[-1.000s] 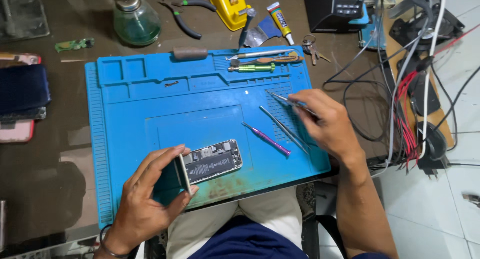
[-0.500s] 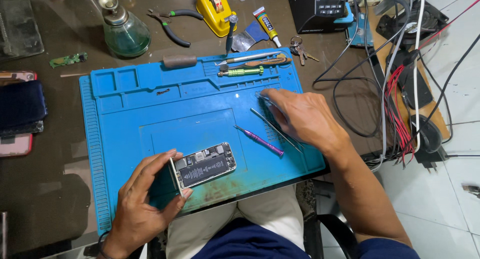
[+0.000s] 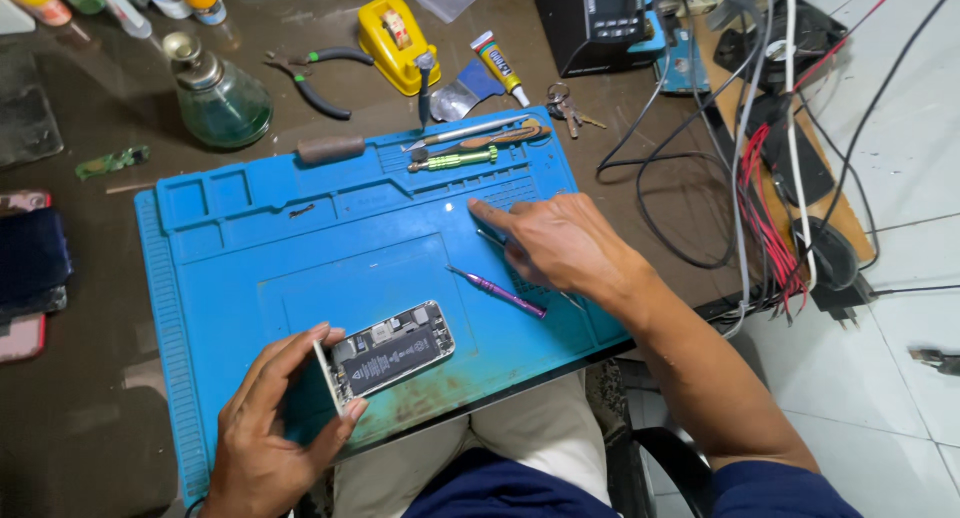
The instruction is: The person uses a screwdriver and tweezers to remove screws and small components from the internal circuit board of a disassembled smartphone. The person carefully places the removed screws on the blue work mat.
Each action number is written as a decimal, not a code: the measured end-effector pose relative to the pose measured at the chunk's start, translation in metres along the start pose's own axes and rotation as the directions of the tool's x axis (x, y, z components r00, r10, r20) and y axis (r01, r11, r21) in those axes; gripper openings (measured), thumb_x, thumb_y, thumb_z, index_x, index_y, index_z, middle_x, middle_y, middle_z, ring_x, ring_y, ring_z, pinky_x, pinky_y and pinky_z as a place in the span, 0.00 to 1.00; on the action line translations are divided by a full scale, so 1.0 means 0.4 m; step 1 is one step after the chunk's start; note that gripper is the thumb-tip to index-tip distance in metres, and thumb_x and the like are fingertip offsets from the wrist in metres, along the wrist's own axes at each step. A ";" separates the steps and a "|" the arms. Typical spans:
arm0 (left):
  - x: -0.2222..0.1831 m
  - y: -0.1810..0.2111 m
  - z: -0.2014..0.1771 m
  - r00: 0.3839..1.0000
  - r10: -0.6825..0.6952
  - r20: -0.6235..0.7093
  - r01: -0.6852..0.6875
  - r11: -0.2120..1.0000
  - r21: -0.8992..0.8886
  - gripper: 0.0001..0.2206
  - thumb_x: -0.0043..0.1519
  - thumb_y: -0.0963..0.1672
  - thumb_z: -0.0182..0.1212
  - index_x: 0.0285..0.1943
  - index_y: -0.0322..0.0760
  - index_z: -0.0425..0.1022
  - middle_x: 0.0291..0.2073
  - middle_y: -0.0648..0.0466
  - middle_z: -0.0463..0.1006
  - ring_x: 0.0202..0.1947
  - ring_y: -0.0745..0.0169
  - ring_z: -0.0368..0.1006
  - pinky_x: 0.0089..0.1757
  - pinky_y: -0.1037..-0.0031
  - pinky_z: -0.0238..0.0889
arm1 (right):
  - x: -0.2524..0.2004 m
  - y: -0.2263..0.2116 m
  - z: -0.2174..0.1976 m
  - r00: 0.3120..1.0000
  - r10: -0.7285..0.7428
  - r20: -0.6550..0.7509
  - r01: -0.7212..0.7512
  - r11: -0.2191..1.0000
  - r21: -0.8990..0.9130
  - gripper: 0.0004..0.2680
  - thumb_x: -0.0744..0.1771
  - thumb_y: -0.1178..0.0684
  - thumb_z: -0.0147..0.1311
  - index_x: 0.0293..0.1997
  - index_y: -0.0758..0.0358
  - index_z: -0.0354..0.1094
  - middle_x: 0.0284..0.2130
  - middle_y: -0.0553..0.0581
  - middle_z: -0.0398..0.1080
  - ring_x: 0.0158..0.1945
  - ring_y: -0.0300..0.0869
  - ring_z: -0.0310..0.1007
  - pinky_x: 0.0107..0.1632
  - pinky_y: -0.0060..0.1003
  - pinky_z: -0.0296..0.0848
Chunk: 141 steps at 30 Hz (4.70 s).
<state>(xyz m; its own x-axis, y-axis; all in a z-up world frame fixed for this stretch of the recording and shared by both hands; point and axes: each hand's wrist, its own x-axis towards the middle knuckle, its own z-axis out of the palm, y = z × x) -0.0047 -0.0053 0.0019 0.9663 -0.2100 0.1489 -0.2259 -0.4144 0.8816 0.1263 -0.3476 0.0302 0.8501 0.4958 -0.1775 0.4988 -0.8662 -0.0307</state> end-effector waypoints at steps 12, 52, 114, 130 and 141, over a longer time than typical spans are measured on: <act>0.001 0.005 0.007 0.999 -0.028 -0.017 0.028 1.000 0.000 0.31 0.55 0.45 0.67 0.71 0.39 0.65 0.60 0.47 0.75 0.64 0.49 0.72 0.53 0.63 0.86 | -0.105 0.029 -0.021 0.999 0.036 -0.039 -0.033 0.997 0.073 0.25 0.66 0.53 0.49 0.74 0.37 0.58 0.39 0.55 0.77 0.32 0.59 0.75 0.30 0.56 0.69; 0.014 0.062 0.031 0.992 -0.054 -0.118 0.066 0.993 0.095 0.28 0.55 0.43 0.67 0.66 0.30 0.69 0.57 0.43 0.78 0.64 0.48 0.74 0.54 0.64 0.81 | -0.188 0.153 0.085 0.907 0.296 -0.300 -0.228 0.943 0.242 0.19 0.66 0.56 0.48 0.62 0.43 0.75 0.23 0.46 0.62 0.27 0.44 0.66 0.29 0.45 0.66; 0.001 0.006 0.006 1.000 0.019 -0.001 -0.019 1.000 -0.021 0.32 0.55 0.43 0.66 0.71 0.35 0.63 0.62 0.42 0.72 0.67 0.44 0.70 0.58 0.59 0.82 | -0.216 0.088 0.148 0.407 0.693 -0.595 0.313 0.506 0.804 0.08 0.72 0.52 0.54 0.49 0.68 0.69 0.49 0.67 0.71 0.49 0.49 0.75 0.43 0.36 0.85; 0.002 0.000 0.003 0.999 0.044 -0.007 -0.044 0.999 0.012 0.33 0.54 0.44 0.68 0.71 0.35 0.63 0.61 0.42 0.73 0.65 0.46 0.71 0.56 0.59 0.83 | -0.192 0.048 0.138 0.428 0.717 -0.551 0.216 0.511 0.832 0.10 0.72 0.61 0.53 0.51 0.61 0.51 0.41 0.72 0.74 0.50 0.50 0.78 0.48 0.36 0.82; 0.005 -0.002 0.002 0.999 0.054 0.000 -0.054 0.998 0.014 0.33 0.54 0.44 0.68 0.71 0.34 0.64 0.60 0.41 0.74 0.65 0.47 0.72 0.56 0.60 0.82 | -0.195 0.055 0.142 0.438 0.722 -0.536 0.218 0.493 0.842 0.10 0.72 0.60 0.53 0.51 0.61 0.51 0.41 0.72 0.74 0.49 0.50 0.78 0.47 0.36 0.83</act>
<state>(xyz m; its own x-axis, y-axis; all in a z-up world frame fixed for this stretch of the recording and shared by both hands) -0.0028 -0.0061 0.0010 0.9528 -0.2316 0.1965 -0.2794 -0.4148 0.8659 0.0614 -0.4086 -0.0126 0.8231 -0.3745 0.4270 0.2887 -0.3716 -0.8824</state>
